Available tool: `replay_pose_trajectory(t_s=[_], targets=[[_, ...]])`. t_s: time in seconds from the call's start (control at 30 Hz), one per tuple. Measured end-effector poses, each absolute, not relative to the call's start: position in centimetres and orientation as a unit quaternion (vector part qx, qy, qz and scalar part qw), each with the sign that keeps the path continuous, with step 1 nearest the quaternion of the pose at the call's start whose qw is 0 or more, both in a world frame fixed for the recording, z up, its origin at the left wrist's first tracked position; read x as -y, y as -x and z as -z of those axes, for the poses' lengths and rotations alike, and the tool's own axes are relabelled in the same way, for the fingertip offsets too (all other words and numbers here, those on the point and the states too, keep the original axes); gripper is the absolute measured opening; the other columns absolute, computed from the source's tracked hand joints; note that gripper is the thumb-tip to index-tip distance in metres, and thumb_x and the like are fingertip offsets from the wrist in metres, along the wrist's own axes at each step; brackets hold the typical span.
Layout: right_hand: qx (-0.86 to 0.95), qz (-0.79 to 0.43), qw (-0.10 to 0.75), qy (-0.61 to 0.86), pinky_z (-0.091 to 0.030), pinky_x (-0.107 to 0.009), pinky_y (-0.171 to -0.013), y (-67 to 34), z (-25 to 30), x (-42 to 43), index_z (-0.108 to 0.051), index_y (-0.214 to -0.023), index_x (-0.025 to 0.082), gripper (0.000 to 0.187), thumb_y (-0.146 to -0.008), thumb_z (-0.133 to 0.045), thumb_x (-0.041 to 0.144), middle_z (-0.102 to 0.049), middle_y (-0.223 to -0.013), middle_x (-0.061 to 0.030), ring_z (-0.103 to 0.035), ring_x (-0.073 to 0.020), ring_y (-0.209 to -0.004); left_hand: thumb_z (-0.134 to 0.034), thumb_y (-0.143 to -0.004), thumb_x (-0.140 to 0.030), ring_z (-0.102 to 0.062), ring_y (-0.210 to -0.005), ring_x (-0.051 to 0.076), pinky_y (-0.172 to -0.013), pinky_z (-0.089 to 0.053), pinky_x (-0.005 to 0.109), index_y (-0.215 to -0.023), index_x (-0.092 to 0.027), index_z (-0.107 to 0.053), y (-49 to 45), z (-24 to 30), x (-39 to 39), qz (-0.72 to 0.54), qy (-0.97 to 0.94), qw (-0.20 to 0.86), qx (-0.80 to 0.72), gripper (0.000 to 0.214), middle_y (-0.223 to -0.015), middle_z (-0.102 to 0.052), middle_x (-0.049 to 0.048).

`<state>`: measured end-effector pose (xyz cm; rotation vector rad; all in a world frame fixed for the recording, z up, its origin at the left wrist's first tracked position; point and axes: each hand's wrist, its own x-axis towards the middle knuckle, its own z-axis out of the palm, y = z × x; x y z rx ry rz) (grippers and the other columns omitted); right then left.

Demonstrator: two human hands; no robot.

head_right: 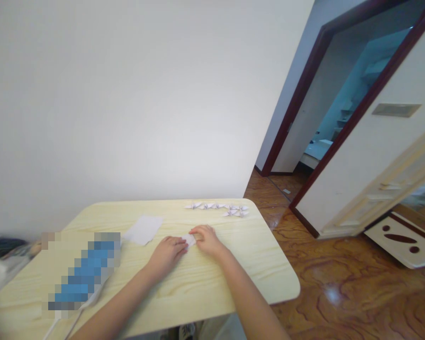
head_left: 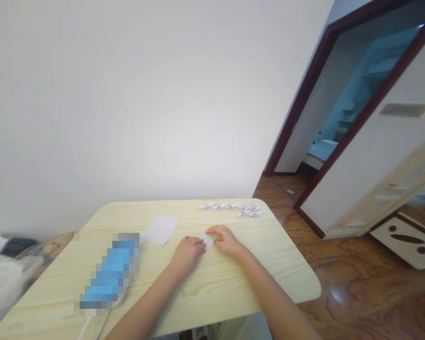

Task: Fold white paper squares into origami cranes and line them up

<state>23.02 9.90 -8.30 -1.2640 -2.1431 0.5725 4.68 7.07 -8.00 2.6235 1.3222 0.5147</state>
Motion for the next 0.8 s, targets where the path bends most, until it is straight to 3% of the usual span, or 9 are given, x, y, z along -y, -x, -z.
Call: replay_pose_trajectory(t_s=[0.1, 0.23, 0.33, 0.47, 0.6, 0.7, 0.8], targets=[[0.839, -0.217, 0.258, 0.426, -0.030, -0.033, -0.094, -24.0, 7.6, -8.9, -0.056, -0.107, 0.024, 0.049, -0.063, -0.050, 0.004, -0.055, -0.115, -0.0028, -0.045, -0.0167, -0.109, -0.041, -0.085, -0.023, -0.059, -0.089, 0.021, -0.081, -0.042, 0.037, -0.097, -0.019, -0.062, -4.8, 8.0, -7.1, -0.172, -0.883, 0.058, -0.433, 0.025, -0.098, -0.065, 0.0086], [0.849, -0.197, 0.254, 0.420, -0.031, -0.035, -0.094, -23.8, 7.0, -8.5, -0.057, -0.105, 0.024, 0.037, -0.069, -0.058, 0.015, -0.057, -0.112, -0.0040, -0.045, -0.0182, -0.108, -0.042, -0.083, -0.020, -0.061, -0.085, 0.020, -0.079, -0.044, 0.035, -0.103, -0.021, -0.058, -4.4, 8.2, -7.3, -0.199, -0.868, 0.065, -0.450, 0.025, -0.092, -0.067, 0.0068], [0.822, -0.202, 0.290, 0.447, -0.038, -0.030, -0.084, -23.0, 7.2, -8.9, -0.061, -0.090, 0.021, 0.015, -0.077, -0.054, 0.021, -0.062, -0.095, -0.0036, -0.053, -0.0158, -0.093, -0.039, -0.084, -0.023, -0.061, -0.084, 0.019, -0.077, -0.045, 0.031, -0.099, -0.020, -0.059, -4.3, 8.0, -7.6, -0.256, -0.823, 0.129, -0.490, 0.025, -0.091, -0.068, 0.0054], [0.765, -0.276, 0.300, 0.499, -0.042, -0.021, -0.061, -22.1, 7.9, -9.6, -0.059, -0.089, 0.018, 0.014, -0.081, -0.047, 0.023, -0.063, -0.077, -0.0012, -0.057, -0.0122, -0.069, -0.034, -0.084, -0.025, -0.061, -0.080, 0.016, -0.072, -0.048, 0.028, -0.105, -0.017, -0.054, -4.3, 7.9, -8.1, -0.337, -0.746, 0.235, -0.524, 0.030, -0.091, -0.066, 0.0049], [0.761, -0.264, 0.269, 0.528, -0.040, -0.019, -0.056, -21.8, 8.1, -9.9, -0.057, -0.096, 0.020, 0.020, -0.078, -0.051, 0.022, -0.064, -0.072, 0.0011, -0.057, -0.0121, -0.063, -0.037, -0.082, -0.024, -0.057, -0.090, 0.019, -0.081, -0.045, 0.034, -0.106, -0.017, -0.055, -4.2, 8.3, -7.7, -0.361, -0.752, 0.158, -0.529, 0.030, -0.097, -0.062, 0.0083], [0.779, -0.217, 0.246, 0.535, -0.039, -0.020, -0.060, -21.7, 7.9, -9.8, -0.057, -0.098, 0.021, 0.021, -0.078, -0.051, 0.022, -0.065, -0.073, 0.0010, -0.057, -0.0126, -0.066, -0.039, -0.082, -0.022, -0.055, -0.094, 0.020, -0.084, -0.042, 0.035, -0.101, -0.020, -0.059, -4.3, 8.7, -6.6, -0.293, -0.821, 0.114, -0.476, 0.027, -0.101, -0.061, 0.0088], [0.790, -0.169, 0.233, 0.541, -0.040, -0.022, -0.067, -21.7, 7.6, -9.7, -0.057, -0.098, 0.021, 0.022, -0.076, -0.053, 0.021, -0.063, -0.079, -0.0010, -0.056, -0.0138, -0.074, -0.041, -0.083, -0.026, -0.049, -0.106, 0.022, -0.089, -0.037, 0.039, -0.109, -0.022, -0.055, -4.6, 9.0, -5.5, -0.219, -0.861, 0.095, -0.450, 0.030, -0.114, -0.056, 0.0084]])
